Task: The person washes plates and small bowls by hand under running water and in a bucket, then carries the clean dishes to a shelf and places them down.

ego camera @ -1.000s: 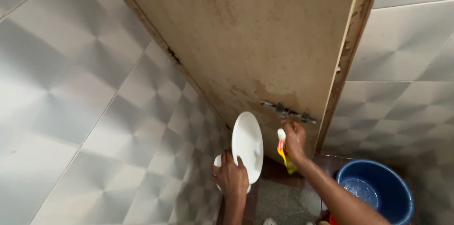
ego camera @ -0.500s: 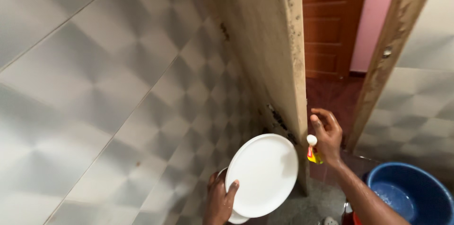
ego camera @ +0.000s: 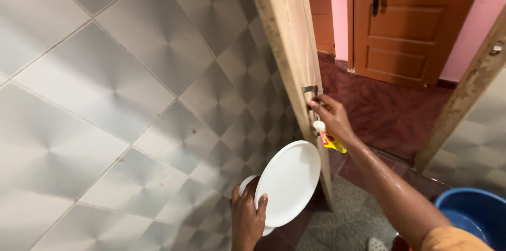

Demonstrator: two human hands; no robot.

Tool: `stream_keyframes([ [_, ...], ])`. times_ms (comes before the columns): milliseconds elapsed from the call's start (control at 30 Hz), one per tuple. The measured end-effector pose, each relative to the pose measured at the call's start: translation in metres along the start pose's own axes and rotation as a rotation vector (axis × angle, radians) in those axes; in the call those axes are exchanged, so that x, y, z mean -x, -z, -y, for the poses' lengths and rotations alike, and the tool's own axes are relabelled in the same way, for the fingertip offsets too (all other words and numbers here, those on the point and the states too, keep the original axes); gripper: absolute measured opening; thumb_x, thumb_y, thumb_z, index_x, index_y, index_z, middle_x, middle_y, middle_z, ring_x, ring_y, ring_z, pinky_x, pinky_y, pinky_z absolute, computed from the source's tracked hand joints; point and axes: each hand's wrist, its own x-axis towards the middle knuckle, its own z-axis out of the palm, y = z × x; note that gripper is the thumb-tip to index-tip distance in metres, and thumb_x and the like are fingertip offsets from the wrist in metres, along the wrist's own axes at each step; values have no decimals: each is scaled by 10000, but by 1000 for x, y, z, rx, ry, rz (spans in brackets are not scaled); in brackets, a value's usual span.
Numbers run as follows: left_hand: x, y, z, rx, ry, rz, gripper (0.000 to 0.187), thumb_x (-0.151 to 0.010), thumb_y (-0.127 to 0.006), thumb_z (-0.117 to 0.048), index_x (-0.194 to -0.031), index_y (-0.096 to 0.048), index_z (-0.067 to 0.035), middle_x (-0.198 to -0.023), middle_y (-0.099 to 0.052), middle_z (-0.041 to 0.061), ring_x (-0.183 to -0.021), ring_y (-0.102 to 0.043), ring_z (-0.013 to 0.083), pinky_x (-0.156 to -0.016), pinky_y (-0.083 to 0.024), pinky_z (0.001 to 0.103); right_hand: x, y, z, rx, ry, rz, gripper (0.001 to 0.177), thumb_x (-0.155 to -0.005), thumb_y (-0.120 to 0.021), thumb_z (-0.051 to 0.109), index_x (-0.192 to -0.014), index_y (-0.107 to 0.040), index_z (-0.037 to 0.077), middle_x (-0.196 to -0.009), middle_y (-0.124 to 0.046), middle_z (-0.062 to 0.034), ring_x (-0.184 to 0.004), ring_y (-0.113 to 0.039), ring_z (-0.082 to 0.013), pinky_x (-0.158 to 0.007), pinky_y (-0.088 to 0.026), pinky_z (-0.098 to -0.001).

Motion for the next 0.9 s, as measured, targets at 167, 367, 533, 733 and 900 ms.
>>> stream_keyframes([
  [167, 3, -27, -41, -160, 61, -106, 446, -943, -588, -298, -1352, -606, -121, -1433, -583, 31, -1348, -367, 416, -1099, -272, 596, -4, 7, 15, 60, 104, 162, 369, -1004, -621, 332, -1195, -723, 33, -1045, -748, -58, -947, -650, -86, -791, -514, -234],
  [367, -8, -70, -115, -172, 160, -143, 507, -937, -585, -282, -1434, -596, -186, -1518, -541, 8, -1346, -340, 429, -1075, -247, 626, -26, 96, -9, -89, 35, 19, 379, -1109, -622, 311, -1145, -783, -30, -830, -605, -108, -709, -547, -194, -611, -402, -328],
  [533, -43, -118, -168, -148, 5, -240, 510, -925, -571, -295, -1414, -567, -148, -1501, -527, 52, -1360, -337, 473, -1096, -232, 633, -37, 192, -35, -96, 131, -258, 380, -1066, -610, 295, -848, -751, 18, -602, -486, 44, -493, -409, -39, -441, -277, -252],
  [733, -114, -169, -195, 16, 28, -183, 472, -999, -491, -336, -1427, -575, -155, -1487, -545, 65, -1393, -371, 438, -1137, -185, 661, -32, 241, -69, -115, 187, -512, 503, -1082, -644, 240, -638, -514, 42, -596, -475, 16, -516, -414, -63, -471, -303, -271],
  [900, -191, -215, -176, 855, 114, -148, 549, -985, -544, -417, -1293, -653, 24, -1159, -751, 216, -1109, -729, 335, -987, -558, 497, -57, 248, -92, -198, 301, -375, 230, -1026, -698, 127, -859, -678, -30, -877, -693, -66, -1026, -687, -97, -835, -507, -221],
])
